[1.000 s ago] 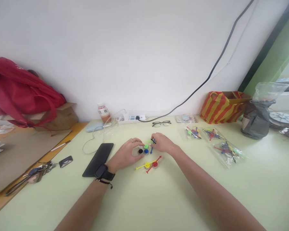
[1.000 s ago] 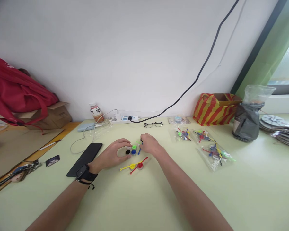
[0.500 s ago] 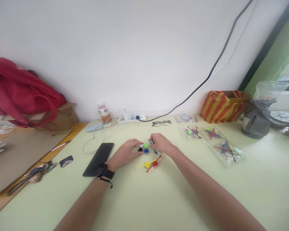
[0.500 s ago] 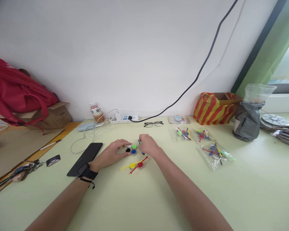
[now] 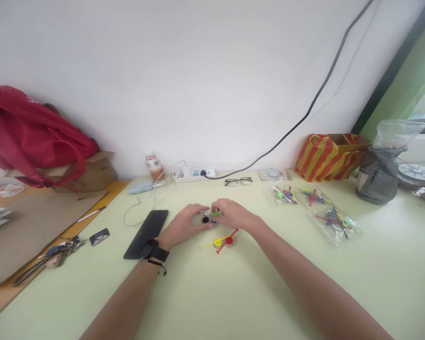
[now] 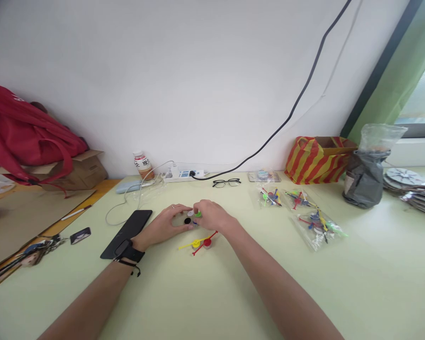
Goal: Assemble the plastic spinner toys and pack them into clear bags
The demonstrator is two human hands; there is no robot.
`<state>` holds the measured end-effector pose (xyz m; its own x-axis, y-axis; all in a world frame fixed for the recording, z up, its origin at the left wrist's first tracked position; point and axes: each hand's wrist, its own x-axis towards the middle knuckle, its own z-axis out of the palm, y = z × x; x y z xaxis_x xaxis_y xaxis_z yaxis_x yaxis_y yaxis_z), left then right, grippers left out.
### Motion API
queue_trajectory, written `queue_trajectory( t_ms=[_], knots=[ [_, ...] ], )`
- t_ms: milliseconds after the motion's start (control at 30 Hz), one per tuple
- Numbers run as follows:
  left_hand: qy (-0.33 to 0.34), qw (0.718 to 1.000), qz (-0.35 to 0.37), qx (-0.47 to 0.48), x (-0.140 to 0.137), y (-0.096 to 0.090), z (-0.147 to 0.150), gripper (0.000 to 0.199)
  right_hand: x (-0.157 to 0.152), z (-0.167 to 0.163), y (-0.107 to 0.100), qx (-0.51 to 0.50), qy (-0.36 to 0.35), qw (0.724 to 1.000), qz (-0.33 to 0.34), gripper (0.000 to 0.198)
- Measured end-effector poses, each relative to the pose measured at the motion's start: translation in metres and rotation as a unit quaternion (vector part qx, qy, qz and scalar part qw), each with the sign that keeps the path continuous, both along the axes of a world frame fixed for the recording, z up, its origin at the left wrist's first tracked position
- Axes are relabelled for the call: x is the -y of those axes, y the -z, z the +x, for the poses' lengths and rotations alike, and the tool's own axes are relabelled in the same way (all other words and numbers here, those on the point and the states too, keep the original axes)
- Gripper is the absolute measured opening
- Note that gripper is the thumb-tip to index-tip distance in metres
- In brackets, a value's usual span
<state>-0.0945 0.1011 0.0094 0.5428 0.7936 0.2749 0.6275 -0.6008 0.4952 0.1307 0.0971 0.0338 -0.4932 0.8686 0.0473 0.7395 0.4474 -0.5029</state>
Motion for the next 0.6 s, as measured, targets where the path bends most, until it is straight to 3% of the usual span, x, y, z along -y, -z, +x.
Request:
queue_trajectory(
  t_ms=[167, 367, 467, 600],
  knots=[
    [-0.013, 1.0, -0.013, 0.01, -0.001, -0.001, -0.005, 0.045, 0.004, 0.006, -0.014, -0.006, -0.008, 1.0, 0.014, 0.012],
    [-0.017, 1.0, 0.0, 0.016, -0.004, 0.006, 0.0, 0.04, 0.011, 0.005, -0.026, 0.039, -0.177, 0.971, -0.153, 0.013],
    [-0.034, 0.999, 0.003, 0.02, -0.005, 0.009, 0.001, 0.042, 0.01, 0.004, -0.025, 0.056, -0.159, 0.974, -0.153, 0.006],
    [-0.088, 0.993, 0.009, 0.078, -0.005, 0.005, 0.001, 0.038, 0.007, 0.01, -0.027, -0.009, -0.122, 0.984, -0.132, 0.008]
  ],
)
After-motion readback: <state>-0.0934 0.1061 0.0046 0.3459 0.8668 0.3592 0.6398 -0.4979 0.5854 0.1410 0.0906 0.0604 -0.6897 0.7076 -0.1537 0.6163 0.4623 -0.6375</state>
